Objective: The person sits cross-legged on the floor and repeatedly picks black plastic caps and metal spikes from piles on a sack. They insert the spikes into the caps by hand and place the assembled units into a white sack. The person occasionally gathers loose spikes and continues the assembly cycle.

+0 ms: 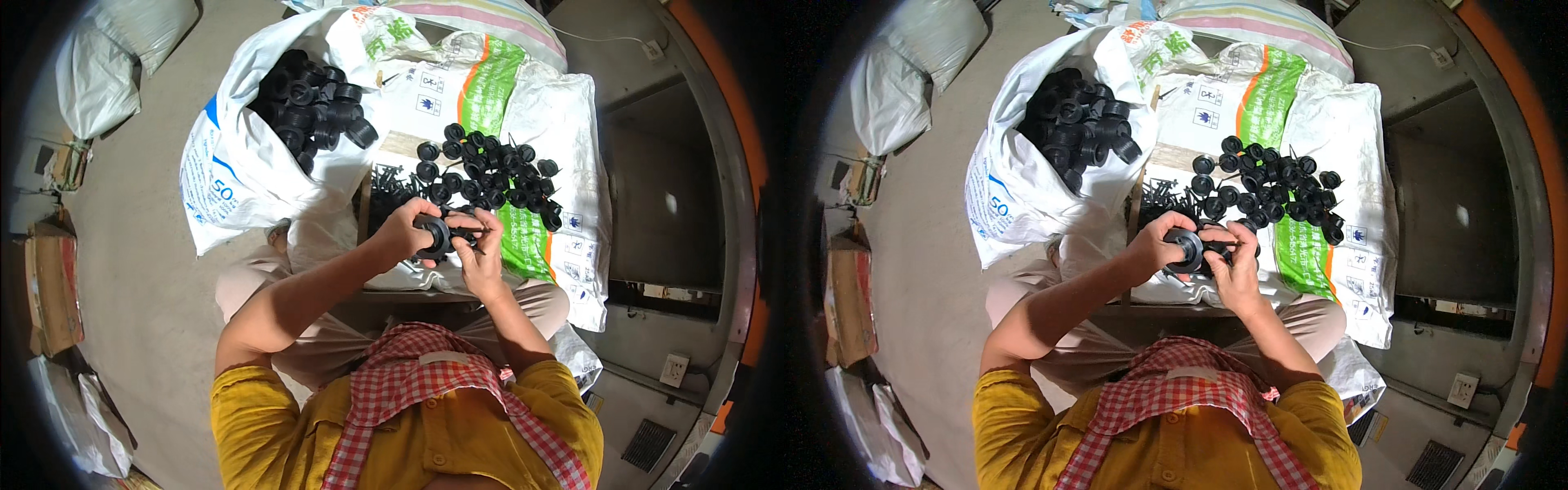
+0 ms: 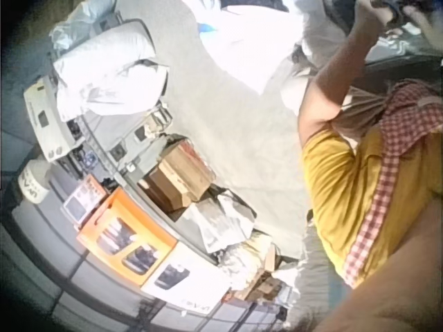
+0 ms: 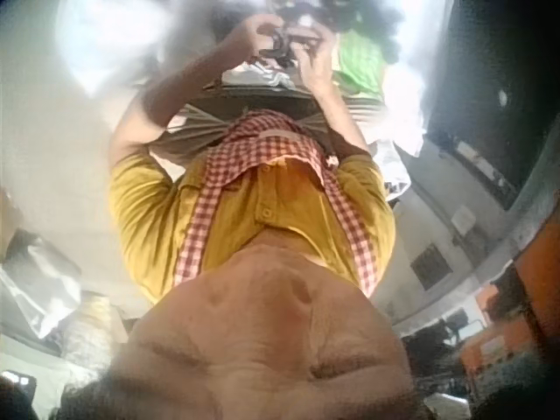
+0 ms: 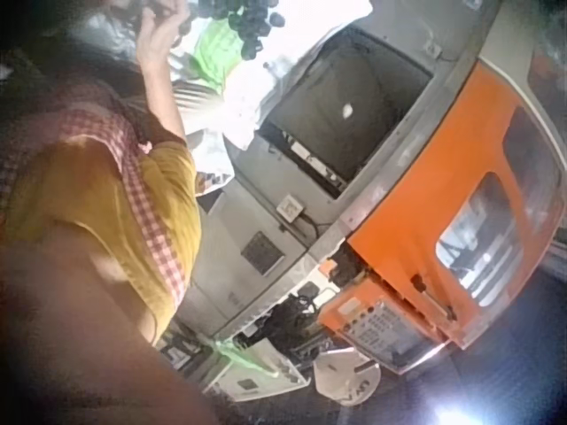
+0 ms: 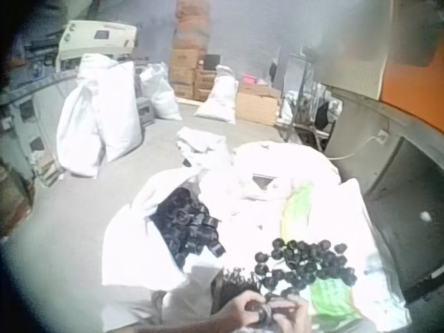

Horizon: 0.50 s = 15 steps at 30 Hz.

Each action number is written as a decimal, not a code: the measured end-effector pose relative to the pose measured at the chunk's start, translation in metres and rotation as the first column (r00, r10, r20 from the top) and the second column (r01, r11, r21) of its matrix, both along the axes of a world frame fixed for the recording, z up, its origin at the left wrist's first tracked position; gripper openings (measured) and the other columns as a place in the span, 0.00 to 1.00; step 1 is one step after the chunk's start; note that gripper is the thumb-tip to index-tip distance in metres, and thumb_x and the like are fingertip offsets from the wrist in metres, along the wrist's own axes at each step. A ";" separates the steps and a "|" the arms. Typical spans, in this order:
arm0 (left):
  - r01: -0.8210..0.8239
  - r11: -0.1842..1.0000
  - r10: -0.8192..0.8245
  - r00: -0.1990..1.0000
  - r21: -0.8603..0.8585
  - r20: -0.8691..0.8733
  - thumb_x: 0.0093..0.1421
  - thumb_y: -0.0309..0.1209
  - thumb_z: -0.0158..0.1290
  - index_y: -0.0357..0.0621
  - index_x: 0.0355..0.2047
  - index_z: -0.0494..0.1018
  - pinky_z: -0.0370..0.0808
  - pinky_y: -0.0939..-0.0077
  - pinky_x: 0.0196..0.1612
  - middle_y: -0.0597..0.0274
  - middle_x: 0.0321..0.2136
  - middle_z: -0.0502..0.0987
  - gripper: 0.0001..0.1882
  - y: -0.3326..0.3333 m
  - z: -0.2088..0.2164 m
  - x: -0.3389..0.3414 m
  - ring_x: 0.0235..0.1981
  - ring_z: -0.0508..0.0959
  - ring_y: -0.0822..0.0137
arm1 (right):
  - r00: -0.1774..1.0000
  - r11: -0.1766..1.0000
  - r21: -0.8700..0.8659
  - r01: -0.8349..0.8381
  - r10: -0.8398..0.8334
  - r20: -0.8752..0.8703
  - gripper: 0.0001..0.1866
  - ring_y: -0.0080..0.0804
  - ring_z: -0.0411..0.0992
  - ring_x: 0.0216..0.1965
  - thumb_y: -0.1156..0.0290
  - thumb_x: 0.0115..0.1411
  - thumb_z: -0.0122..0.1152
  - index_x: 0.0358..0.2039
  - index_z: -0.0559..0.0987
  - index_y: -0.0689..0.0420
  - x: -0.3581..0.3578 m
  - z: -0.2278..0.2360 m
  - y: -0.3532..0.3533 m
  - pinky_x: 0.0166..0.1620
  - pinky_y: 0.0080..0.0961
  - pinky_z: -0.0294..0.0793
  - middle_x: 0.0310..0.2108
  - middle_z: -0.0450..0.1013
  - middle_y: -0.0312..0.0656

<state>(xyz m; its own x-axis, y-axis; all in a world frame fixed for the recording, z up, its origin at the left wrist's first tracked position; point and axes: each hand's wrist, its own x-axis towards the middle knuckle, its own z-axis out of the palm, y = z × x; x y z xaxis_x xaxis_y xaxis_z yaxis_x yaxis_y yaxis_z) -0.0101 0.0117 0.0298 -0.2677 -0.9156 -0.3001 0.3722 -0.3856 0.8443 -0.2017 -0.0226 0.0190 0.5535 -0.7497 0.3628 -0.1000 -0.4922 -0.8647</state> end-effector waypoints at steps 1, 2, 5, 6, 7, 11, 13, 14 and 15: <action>0.004 1.000 -0.004 1.000 0.006 -0.017 0.53 0.21 0.52 0.36 0.50 0.62 0.82 0.72 0.30 0.53 0.37 0.72 0.23 0.002 0.003 0.005 0.35 0.78 0.66 | 1.000 0.996 0.085 -0.016 0.017 -0.005 0.29 0.39 0.69 0.49 0.77 0.63 0.54 0.59 0.50 0.61 0.002 0.006 0.000 0.56 0.35 0.65 0.45 0.72 0.51; 0.010 1.000 -0.010 0.999 0.012 -0.035 0.53 0.21 0.52 0.36 0.51 0.61 0.82 0.72 0.30 0.53 0.38 0.72 0.24 0.003 0.005 0.010 0.35 0.78 0.66 | 0.999 0.985 0.168 -0.031 0.033 -0.010 0.30 0.39 0.69 0.49 0.77 0.63 0.53 0.59 0.49 0.61 0.004 0.015 0.000 0.55 0.35 0.65 0.46 0.72 0.51; 0.133 0.990 -0.132 0.991 -0.049 0.030 0.53 0.22 0.51 0.35 0.54 0.58 0.80 0.70 0.30 0.51 0.37 0.74 0.27 0.007 0.009 0.015 0.34 0.79 0.63 | 0.967 0.961 0.240 -0.139 0.184 -0.176 0.18 0.40 0.71 0.46 0.76 0.59 0.59 0.48 0.66 0.60 -0.006 0.022 -0.006 0.51 0.32 0.68 0.41 0.73 0.46; 0.170 0.981 -0.163 0.983 -0.089 0.080 0.54 0.23 0.51 0.35 0.54 0.58 0.80 0.69 0.29 0.51 0.37 0.74 0.27 0.009 0.011 0.015 0.34 0.79 0.62 | 0.925 0.961 0.222 -0.166 0.230 -0.302 0.16 0.40 0.71 0.45 0.76 0.58 0.61 0.45 0.69 0.60 -0.011 0.022 -0.008 0.50 0.32 0.69 0.40 0.73 0.46; 0.170 0.922 -0.069 0.956 -0.347 0.284 0.55 0.27 0.54 0.36 0.55 0.59 0.78 0.65 0.28 0.52 0.36 0.76 0.27 0.010 -0.017 0.014 0.32 0.80 0.59 | 0.907 0.975 0.163 -0.151 0.202 -0.371 0.10 0.44 0.71 0.41 0.75 0.55 0.63 0.36 0.73 0.60 -0.007 0.027 -0.003 0.46 0.32 0.71 0.36 0.72 0.46; 0.592 0.798 -0.053 0.260 -0.116 0.964 0.55 0.33 0.55 0.39 0.36 0.70 0.75 0.63 0.34 0.55 0.33 0.77 0.12 0.009 -0.022 0.010 0.37 0.78 0.55 | 0.853 0.989 0.015 -0.149 0.136 -0.504 0.08 0.48 0.69 0.39 0.75 0.58 0.58 0.35 0.71 0.62 0.000 0.010 0.010 0.41 0.35 0.70 0.33 0.70 0.48; 0.717 0.530 0.267 0.364 -0.452 0.892 0.57 0.28 0.51 0.40 0.31 0.70 0.74 0.64 0.36 0.56 0.34 0.77 0.05 -0.001 -0.011 0.019 0.37 0.77 0.56 | 0.975 0.807 0.590 0.020 0.115 -0.190 0.04 0.37 0.70 0.34 0.73 0.62 0.53 0.35 0.70 0.59 0.003 0.004 0.016 0.40 0.30 0.70 0.30 0.71 0.43; 0.746 0.349 0.399 0.430 -0.567 0.810 0.58 0.26 0.49 0.41 0.28 0.70 0.74 0.65 0.36 0.57 0.34 0.77 0.03 -0.003 0.002 0.026 0.38 0.77 0.57 | 0.997 0.420 0.908 -0.012 -0.064 0.043 0.03 0.32 0.70 0.32 0.73 0.63 0.52 0.35 0.70 0.57 0.008 0.007 0.019 0.40 0.29 0.71 0.29 0.71 0.41; 0.774 0.260 0.458 0.428 -0.577 0.780 0.59 0.22 0.45 0.42 0.26 0.71 0.76 0.67 0.40 0.58 0.36 0.78 0.06 -0.003 0.017 0.030 0.40 0.78 0.59 | 0.980 0.235 0.957 -0.173 -0.055 0.191 0.04 0.26 0.69 0.30 0.71 0.62 0.54 0.35 0.69 0.55 0.003 0.014 0.014 0.39 0.25 0.70 0.30 0.72 0.39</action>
<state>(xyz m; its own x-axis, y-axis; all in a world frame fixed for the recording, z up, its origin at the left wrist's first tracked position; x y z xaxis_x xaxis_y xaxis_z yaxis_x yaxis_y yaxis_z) 0.0202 0.0085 0.0470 -0.6832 -0.6156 0.3927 -0.5334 0.7880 0.3074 -0.1988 -0.0087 0.0332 0.6371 -0.5584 -0.5313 0.0717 0.7292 -0.6805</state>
